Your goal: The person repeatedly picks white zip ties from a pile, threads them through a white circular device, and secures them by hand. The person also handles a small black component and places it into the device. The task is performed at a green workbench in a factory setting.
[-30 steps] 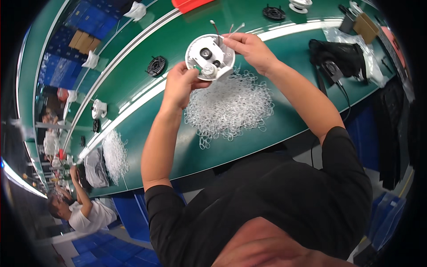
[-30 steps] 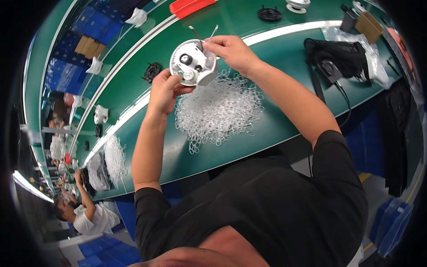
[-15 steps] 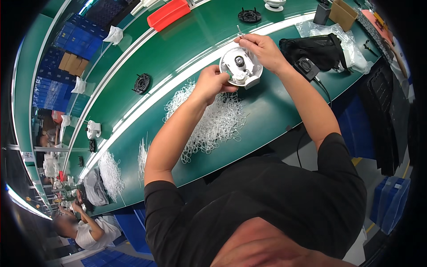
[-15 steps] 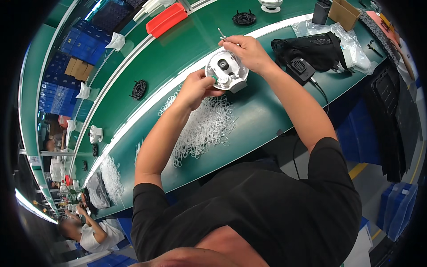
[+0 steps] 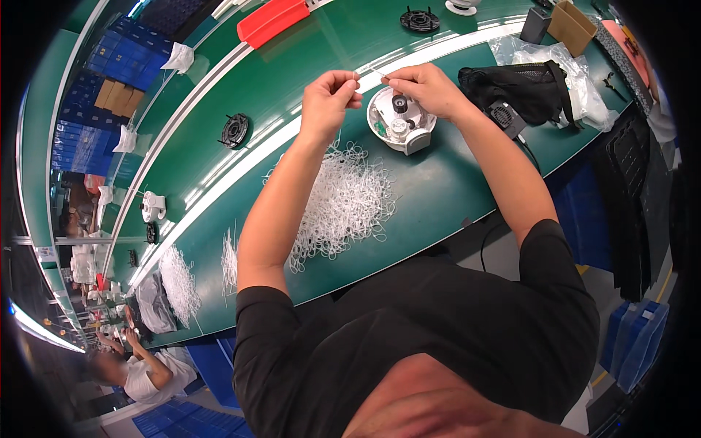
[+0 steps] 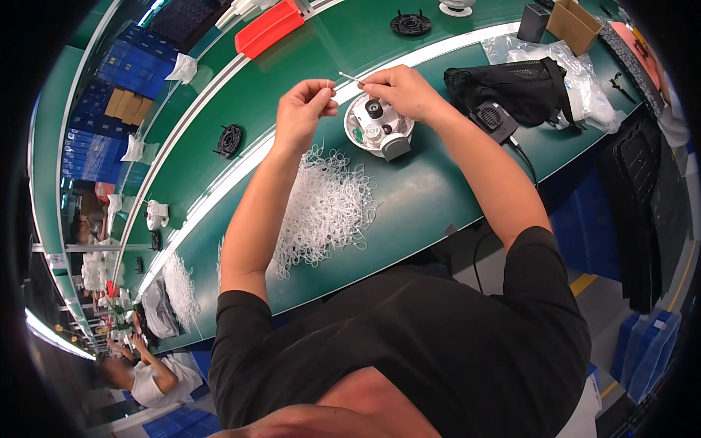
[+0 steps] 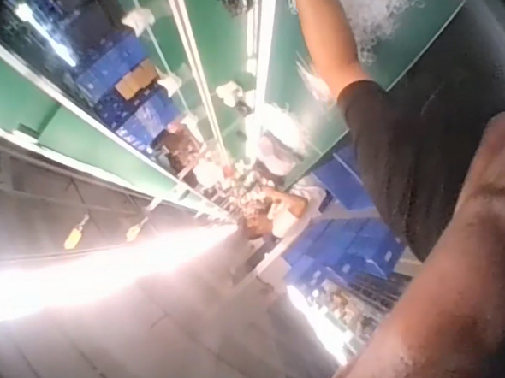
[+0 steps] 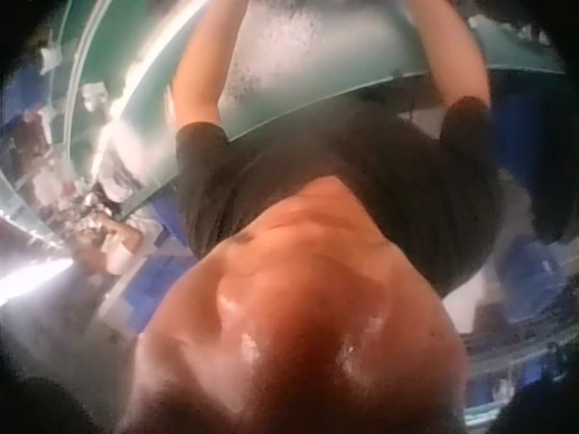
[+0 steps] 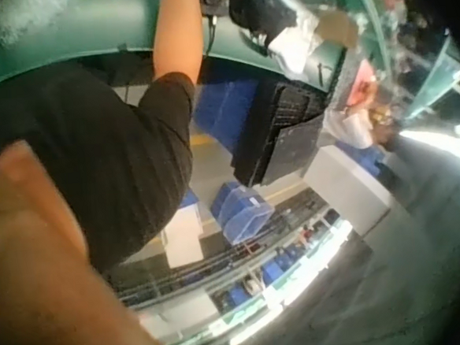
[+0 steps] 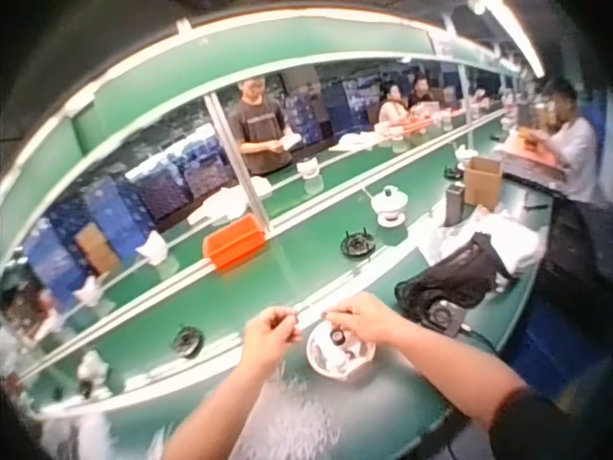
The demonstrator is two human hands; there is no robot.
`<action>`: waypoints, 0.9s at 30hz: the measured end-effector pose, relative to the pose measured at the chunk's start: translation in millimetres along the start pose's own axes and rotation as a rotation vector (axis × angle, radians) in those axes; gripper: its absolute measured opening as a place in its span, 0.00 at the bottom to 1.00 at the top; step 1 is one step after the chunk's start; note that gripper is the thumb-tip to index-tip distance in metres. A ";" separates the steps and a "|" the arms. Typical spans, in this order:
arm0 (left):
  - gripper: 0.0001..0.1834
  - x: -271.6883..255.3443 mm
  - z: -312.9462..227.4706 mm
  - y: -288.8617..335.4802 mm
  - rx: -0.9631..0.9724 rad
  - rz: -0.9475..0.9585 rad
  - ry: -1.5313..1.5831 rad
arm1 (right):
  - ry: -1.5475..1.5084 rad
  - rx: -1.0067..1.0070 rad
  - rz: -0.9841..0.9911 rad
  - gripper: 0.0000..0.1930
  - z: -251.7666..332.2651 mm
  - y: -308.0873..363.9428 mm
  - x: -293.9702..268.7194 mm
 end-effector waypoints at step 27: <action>0.08 18.5 2.7 -15.9 -0.016 0.169 0.029 | -0.014 0.024 0.141 0.12 3.1 -5.9 -8.0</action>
Point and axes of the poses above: each hand's wrist, its own y-axis away from the middle knuckle, its own x-axis out of the palm, z = x × y, the point moved 2 cm from there along -y, towards the middle knuckle, and after that the axes turned 1 degree about -y, right-handed, at the moved point
